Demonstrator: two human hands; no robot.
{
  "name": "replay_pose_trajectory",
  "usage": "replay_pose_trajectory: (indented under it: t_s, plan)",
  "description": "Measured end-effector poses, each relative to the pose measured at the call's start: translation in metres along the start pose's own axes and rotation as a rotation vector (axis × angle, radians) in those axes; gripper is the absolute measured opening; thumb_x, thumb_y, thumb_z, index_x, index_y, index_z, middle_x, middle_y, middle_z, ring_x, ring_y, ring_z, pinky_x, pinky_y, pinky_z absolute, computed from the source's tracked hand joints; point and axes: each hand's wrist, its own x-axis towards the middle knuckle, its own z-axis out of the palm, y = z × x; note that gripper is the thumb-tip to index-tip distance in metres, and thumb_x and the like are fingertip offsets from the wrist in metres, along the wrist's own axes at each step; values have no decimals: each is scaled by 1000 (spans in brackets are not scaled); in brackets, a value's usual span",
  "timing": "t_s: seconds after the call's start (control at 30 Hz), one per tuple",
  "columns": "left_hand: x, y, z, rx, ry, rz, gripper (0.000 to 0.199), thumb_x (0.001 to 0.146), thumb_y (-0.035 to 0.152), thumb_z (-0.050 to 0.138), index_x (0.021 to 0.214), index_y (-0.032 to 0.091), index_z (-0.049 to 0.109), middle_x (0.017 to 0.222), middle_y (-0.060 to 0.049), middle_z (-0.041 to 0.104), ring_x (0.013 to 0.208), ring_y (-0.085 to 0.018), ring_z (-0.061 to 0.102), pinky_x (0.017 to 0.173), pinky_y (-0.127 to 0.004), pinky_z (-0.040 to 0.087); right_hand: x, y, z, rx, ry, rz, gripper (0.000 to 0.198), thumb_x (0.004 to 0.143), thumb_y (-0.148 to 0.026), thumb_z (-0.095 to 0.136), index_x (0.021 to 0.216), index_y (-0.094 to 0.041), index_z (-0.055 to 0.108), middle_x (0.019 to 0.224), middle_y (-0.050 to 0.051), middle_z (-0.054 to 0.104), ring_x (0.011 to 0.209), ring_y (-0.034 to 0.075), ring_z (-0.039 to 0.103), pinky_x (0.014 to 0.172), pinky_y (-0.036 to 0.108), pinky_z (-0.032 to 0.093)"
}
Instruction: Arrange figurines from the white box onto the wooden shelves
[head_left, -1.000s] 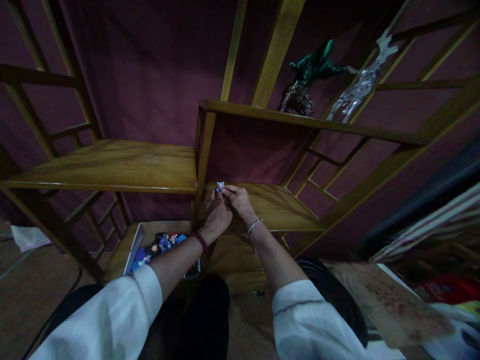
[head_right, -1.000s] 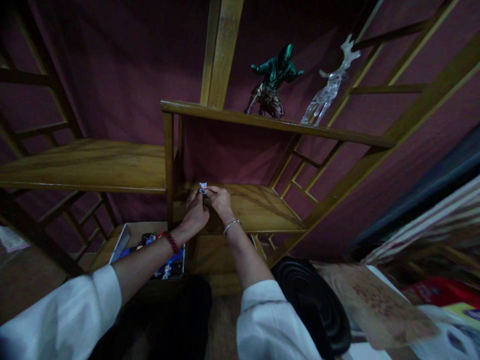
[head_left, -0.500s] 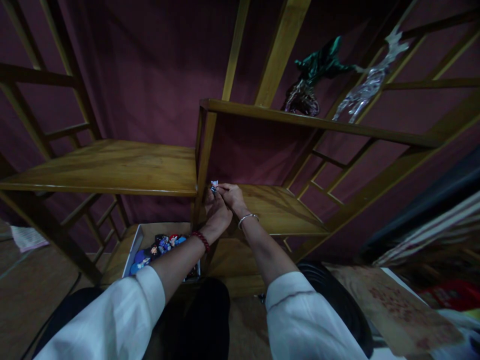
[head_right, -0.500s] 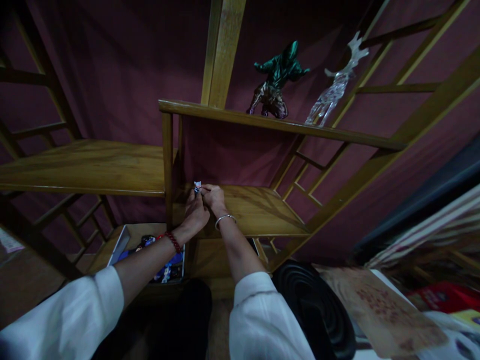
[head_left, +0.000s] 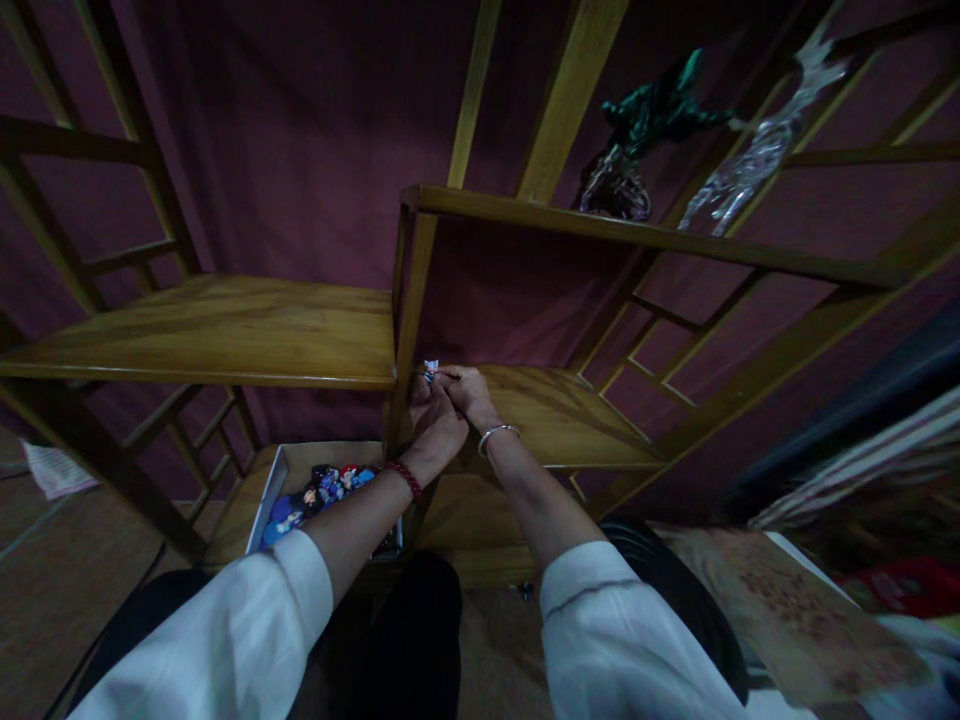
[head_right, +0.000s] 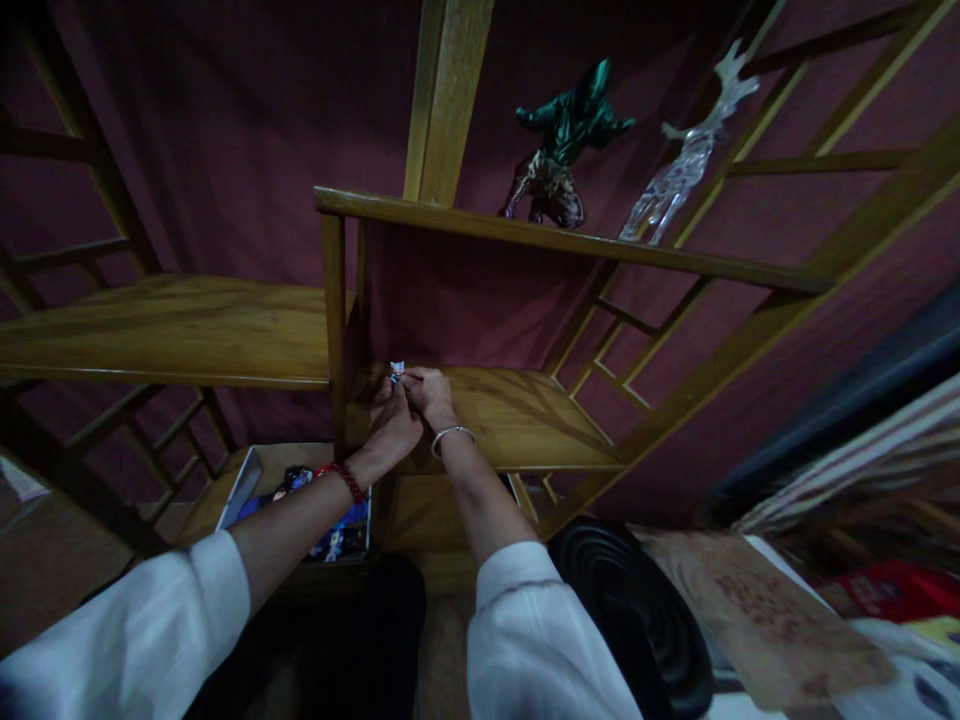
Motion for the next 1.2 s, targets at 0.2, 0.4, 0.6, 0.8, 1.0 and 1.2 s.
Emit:
replay_pose_trajectory:
  t_s: [0.2, 0.4, 0.6, 0.8, 1.0, 1.2]
  plan:
    - [6, 2, 4, 17, -3, 56, 60, 70, 14, 49, 128, 8, 35, 133, -19, 40, 129, -26, 30, 105, -36, 25, 6, 6, -2, 28, 0, 16, 17, 70, -26, 62, 84, -26, 72, 86, -2, 72, 83, 15, 65, 80, 24, 49]
    - [8, 3, 12, -17, -16, 54, 60, 71, 13, 48, 129, 10, 34, 138, -18, 34, 133, -27, 23, 107, -39, 22, 12, 16, -5, 37, 27, 19, 18, 69, -26, 63, 86, -26, 71, 89, -3, 71, 83, 15, 65, 82, 24, 49]
    - [11, 5, 17, -19, 0, 32, 60, 71, 15, 49, 129, 9, 35, 138, -19, 35, 132, -28, 24, 107, -39, 21, 19, 24, 0, 79, 37, -27, 17, 68, -28, 64, 83, -27, 72, 83, -3, 72, 82, 16, 65, 77, 23, 51]
    - [13, 6, 18, -18, 2, 30, 58, 72, 18, 50, 128, 11, 36, 137, -17, 37, 131, -27, 26, 107, -39, 21, 21, 24, 1, 41, 48, 7, 20, 69, -31, 64, 86, -25, 71, 86, -2, 71, 80, 15, 65, 79, 24, 50]
    - [13, 6, 16, -56, -8, 44, 55, 71, 15, 51, 125, 16, 41, 133, -14, 43, 130, -27, 28, 107, -41, 22, 21, 22, 1, 9, 57, 30, 21, 70, -31, 63, 87, -24, 71, 87, 0, 71, 82, 16, 64, 78, 25, 50]
    - [13, 5, 17, -19, -9, 62, 57, 71, 17, 51, 127, 13, 38, 134, -16, 41, 131, -27, 26, 108, -40, 20, 22, 24, 1, 20, 57, 33, 20, 69, -32, 63, 86, -26, 71, 86, -2, 71, 83, 15, 64, 77, 24, 50]
